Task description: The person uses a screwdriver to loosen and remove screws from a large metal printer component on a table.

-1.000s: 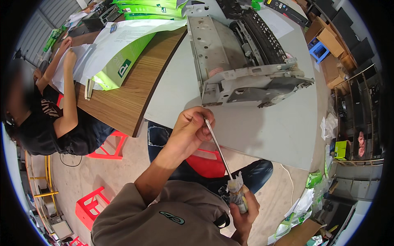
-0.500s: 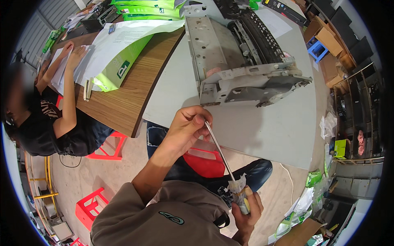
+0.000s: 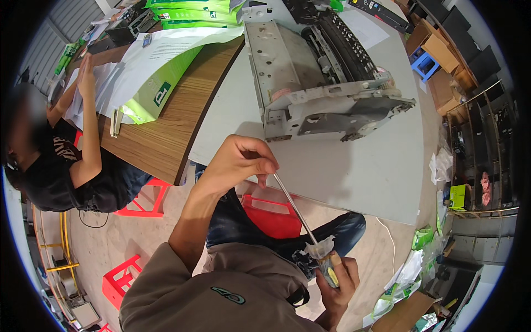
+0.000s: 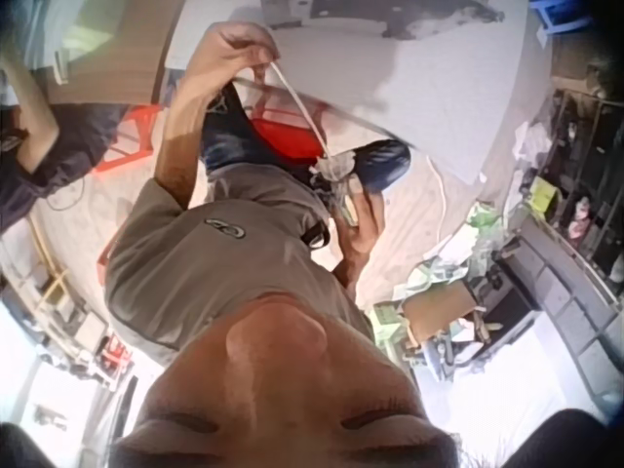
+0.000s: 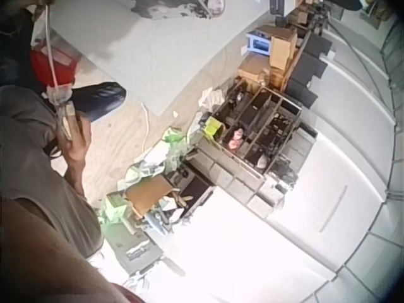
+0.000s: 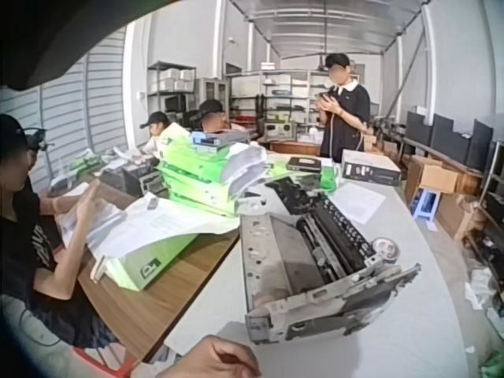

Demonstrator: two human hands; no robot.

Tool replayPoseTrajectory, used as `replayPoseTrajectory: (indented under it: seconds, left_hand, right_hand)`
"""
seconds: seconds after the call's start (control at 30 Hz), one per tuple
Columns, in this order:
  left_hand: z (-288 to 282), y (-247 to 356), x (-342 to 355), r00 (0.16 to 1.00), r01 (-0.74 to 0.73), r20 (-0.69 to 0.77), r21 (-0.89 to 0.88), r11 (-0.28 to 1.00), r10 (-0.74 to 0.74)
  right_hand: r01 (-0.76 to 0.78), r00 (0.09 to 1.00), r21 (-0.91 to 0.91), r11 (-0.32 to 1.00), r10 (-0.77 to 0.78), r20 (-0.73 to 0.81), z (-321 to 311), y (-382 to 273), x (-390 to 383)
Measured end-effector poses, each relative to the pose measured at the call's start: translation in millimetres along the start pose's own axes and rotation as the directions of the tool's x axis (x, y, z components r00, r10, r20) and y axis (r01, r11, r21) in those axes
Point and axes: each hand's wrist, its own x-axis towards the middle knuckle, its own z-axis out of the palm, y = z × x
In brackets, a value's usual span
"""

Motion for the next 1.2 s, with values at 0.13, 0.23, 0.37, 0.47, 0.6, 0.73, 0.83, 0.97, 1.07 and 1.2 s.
replayPoseTrajectory:
  seconds: [0.13,0.23,0.37,0.47,0.6,0.73,0.83,0.97,1.07,1.2]
  left_hand:
    - [-1,1,3,0.999,0.010,0.036,0.005,1.000,-0.010]
    - [2,2,4,0.999,-0.025,0.047,0.012,1.000,0.024]
    - [17,-10,5,0.998,-0.046,-0.045,-0.090,0.995,0.042]
    - [37,-20,2,0.978,-0.079,-0.204,-0.226,0.971,0.032]
    - [48,-25,1,0.955,-0.079,-0.294,-0.355,0.931,-0.031]
    - [52,-23,3,0.952,-0.094,-0.303,-0.416,0.905,-0.041]
    - [52,-18,4,0.945,-0.099,-0.328,-0.345,0.933,-0.021]
    - [52,-17,3,0.943,-0.109,-0.332,-0.335,0.936,-0.009]
    - [51,-18,3,0.940,-0.110,-0.341,-0.331,0.937,-0.010]
    - [53,-18,2,0.942,-0.105,-0.336,-0.337,0.936,-0.016]
  right_hand:
    - [-0.026,0.999,0.167,0.986,0.029,-0.018,10,9,-7]
    - [-0.253,0.967,0.450,0.856,0.231,0.105,17,12,-18]
    - [-0.504,0.858,0.684,0.528,0.399,0.323,32,10,-23]
    - [-0.563,0.816,0.703,0.436,0.428,0.388,43,3,-20]
    - [-0.539,0.833,0.705,0.461,0.413,0.367,56,-9,-8]
    - [-0.509,0.852,0.751,0.421,0.373,0.368,62,-18,7]
    - [-0.502,0.858,0.775,0.385,0.333,0.390,62,-17,12]
    - [-0.512,0.856,0.762,0.396,0.314,0.412,64,-18,19]
    - [-0.504,0.861,0.763,0.404,0.310,0.404,64,-21,22]
    - [-0.506,0.858,0.758,0.411,0.327,0.396,62,-20,23]
